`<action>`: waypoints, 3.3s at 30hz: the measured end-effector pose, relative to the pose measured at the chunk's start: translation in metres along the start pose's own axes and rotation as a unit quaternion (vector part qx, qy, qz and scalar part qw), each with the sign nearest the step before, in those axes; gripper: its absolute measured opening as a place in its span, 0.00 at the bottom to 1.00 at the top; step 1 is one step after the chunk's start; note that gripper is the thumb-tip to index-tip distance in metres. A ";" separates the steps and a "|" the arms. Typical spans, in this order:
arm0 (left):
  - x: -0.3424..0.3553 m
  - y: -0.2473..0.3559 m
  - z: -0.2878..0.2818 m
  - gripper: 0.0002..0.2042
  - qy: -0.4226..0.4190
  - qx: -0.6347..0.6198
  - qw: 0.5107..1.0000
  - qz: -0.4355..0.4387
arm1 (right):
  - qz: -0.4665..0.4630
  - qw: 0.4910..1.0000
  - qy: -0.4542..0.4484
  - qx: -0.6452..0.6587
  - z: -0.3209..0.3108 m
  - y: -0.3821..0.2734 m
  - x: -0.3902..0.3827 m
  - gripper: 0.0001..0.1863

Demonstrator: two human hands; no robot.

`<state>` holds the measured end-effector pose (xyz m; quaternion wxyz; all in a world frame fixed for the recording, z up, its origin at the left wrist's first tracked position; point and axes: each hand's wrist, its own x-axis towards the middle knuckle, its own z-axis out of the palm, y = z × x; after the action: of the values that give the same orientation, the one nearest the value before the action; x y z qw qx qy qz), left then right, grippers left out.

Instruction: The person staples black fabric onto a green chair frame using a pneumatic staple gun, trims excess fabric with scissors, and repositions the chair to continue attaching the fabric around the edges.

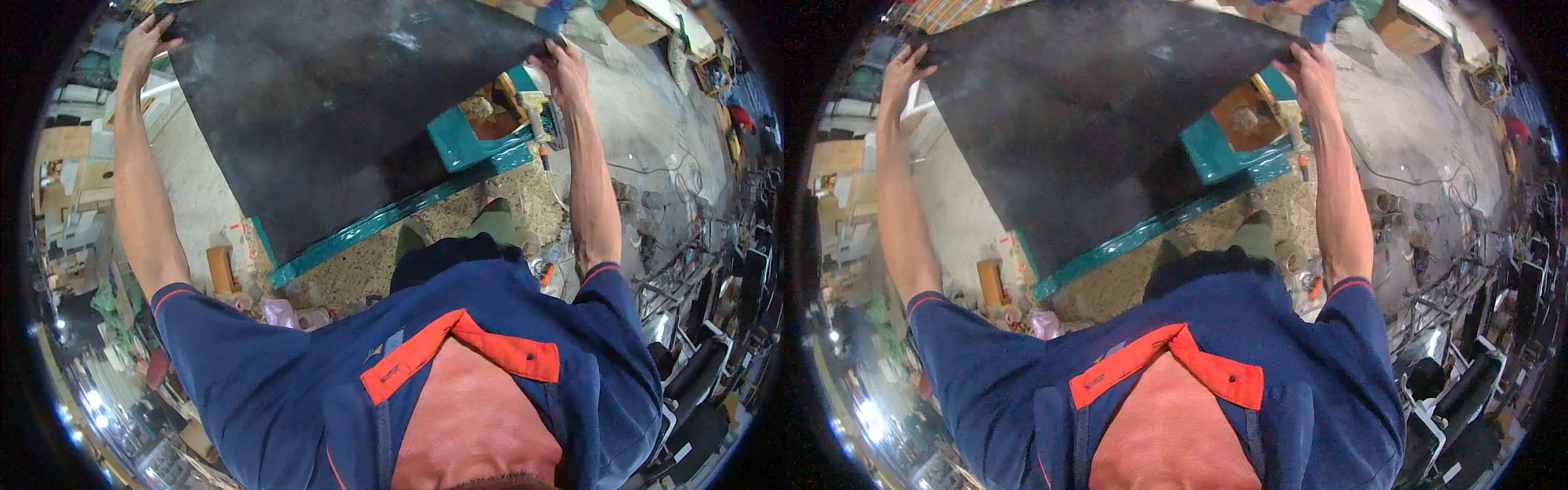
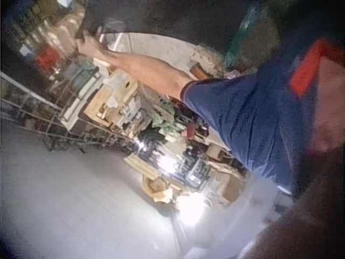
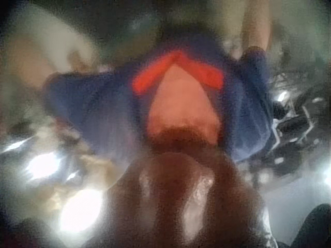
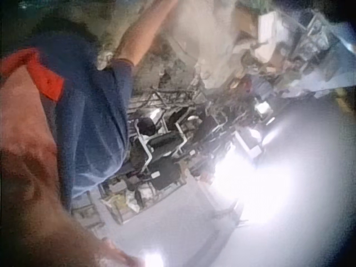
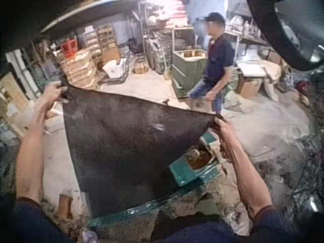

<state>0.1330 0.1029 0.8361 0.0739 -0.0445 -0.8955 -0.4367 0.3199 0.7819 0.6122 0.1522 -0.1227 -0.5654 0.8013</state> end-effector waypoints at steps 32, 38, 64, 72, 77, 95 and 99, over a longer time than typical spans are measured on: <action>-0.693 -0.166 0.264 0.09 0.100 0.023 0.877 -0.470 | 0.105 0.755 -0.280 -0.584 -0.135 0.171 -0.121 0.10; -0.704 -0.189 0.281 0.11 0.055 0.011 0.877 -0.478 | 0.012 0.783 -0.197 -0.589 -0.100 0.175 -0.141 0.12; -0.382 0.056 0.648 0.15 -0.151 -0.052 0.987 0.009 | -0.299 0.733 -0.354 -0.498 0.062 0.190 0.358 0.13; -0.358 0.068 0.753 0.13 -0.223 -0.028 0.971 -0.079 | -0.266 0.631 -0.397 -0.610 -0.009 0.259 0.431 0.15; -0.359 0.063 0.783 0.14 -0.246 -0.031 0.965 -0.090 | -0.342 0.624 -0.383 -0.589 -0.030 0.295 0.457 0.15; -0.344 0.071 0.819 0.08 -0.302 -0.014 0.950 -0.074 | -0.056 0.873 -0.131 -0.466 -0.178 0.158 0.105 0.11; -0.347 0.069 0.823 0.13 -0.301 -0.010 0.950 -0.083 | 0.136 0.850 -0.114 -0.496 -0.218 0.168 0.024 0.16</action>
<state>0.4078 0.7889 0.3303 -0.2361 -0.1006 -0.8722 -0.4164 0.3604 0.9276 0.3813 -0.1051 -0.1653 -0.8789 0.4349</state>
